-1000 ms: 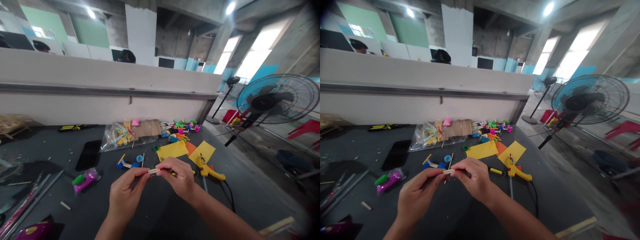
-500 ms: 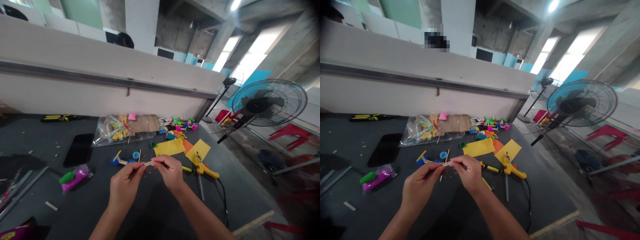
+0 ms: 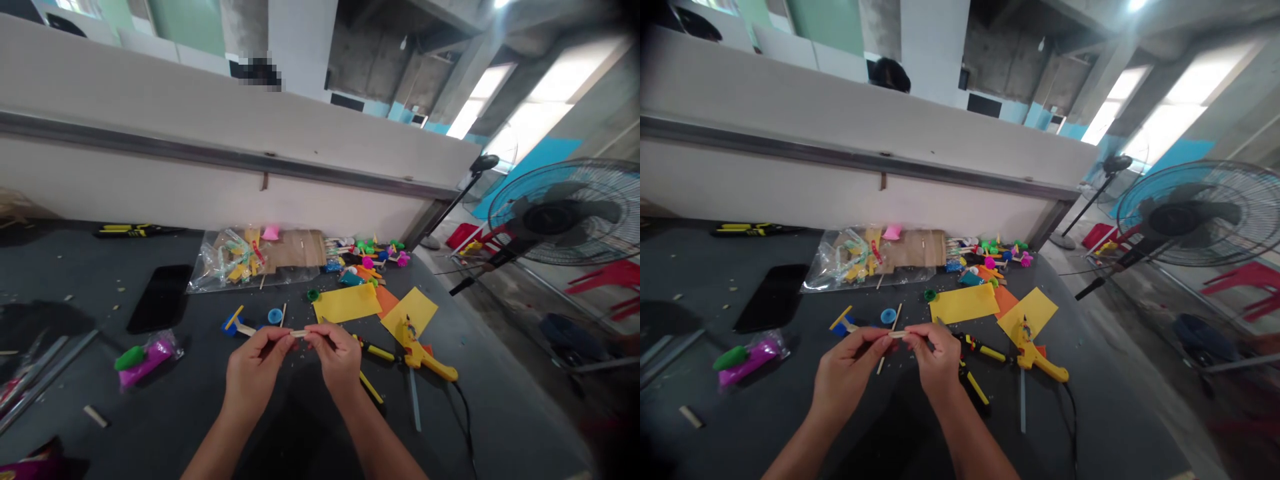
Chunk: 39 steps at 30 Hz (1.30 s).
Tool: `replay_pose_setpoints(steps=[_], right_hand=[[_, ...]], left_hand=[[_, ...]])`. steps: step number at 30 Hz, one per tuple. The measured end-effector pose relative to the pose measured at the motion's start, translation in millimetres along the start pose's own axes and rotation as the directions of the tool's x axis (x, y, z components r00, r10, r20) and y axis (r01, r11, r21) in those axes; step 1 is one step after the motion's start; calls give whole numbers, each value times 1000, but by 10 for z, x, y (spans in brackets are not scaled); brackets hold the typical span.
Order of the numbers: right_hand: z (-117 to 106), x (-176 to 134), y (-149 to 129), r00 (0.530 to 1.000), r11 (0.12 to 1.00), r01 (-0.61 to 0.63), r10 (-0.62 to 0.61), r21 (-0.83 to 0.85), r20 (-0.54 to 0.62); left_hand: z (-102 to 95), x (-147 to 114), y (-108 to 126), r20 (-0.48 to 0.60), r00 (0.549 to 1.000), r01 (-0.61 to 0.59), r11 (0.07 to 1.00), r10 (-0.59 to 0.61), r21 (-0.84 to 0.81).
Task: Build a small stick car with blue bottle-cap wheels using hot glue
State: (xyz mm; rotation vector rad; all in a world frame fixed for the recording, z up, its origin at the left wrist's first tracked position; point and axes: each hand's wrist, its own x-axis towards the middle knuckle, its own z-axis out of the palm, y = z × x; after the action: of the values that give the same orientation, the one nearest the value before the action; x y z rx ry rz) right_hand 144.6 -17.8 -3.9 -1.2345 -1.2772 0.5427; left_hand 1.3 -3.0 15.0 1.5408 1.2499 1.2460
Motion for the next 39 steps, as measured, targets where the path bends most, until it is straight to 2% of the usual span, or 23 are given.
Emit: replay_pose_setpoints(steps=[8, 16, 21, 24, 30, 39], right_hand=[[-33, 31, -24, 999, 997, 45, -43, -56, 31], [-113, 58, -205, 989, 986, 133, -126, -96, 81], [-145, 69, -301, 970, 968, 221, -206, -121, 132], [-155, 80, -317, 947, 946, 296, -273, -133, 168], [-161, 143, -281, 922, 921, 368, -346, -124, 173], [-201, 214, -251, 921, 925, 365, -342, -105, 188]], left_hand=[[-18, -7, -49, -16, 987, -152, 973, 157, 175], [-50, -59, 11, -58, 954, -279, 939, 296, 202], [-116, -87, 57, -21, 925, -360, 891, 380, 276], [-136, -107, 63, -55, 913, -367, 872, 405, 324], [-112, -118, 92, -62, 908, -365, 855, 415, 369], [-74, -91, 109, -29, 907, -375, 837, 420, 399]])
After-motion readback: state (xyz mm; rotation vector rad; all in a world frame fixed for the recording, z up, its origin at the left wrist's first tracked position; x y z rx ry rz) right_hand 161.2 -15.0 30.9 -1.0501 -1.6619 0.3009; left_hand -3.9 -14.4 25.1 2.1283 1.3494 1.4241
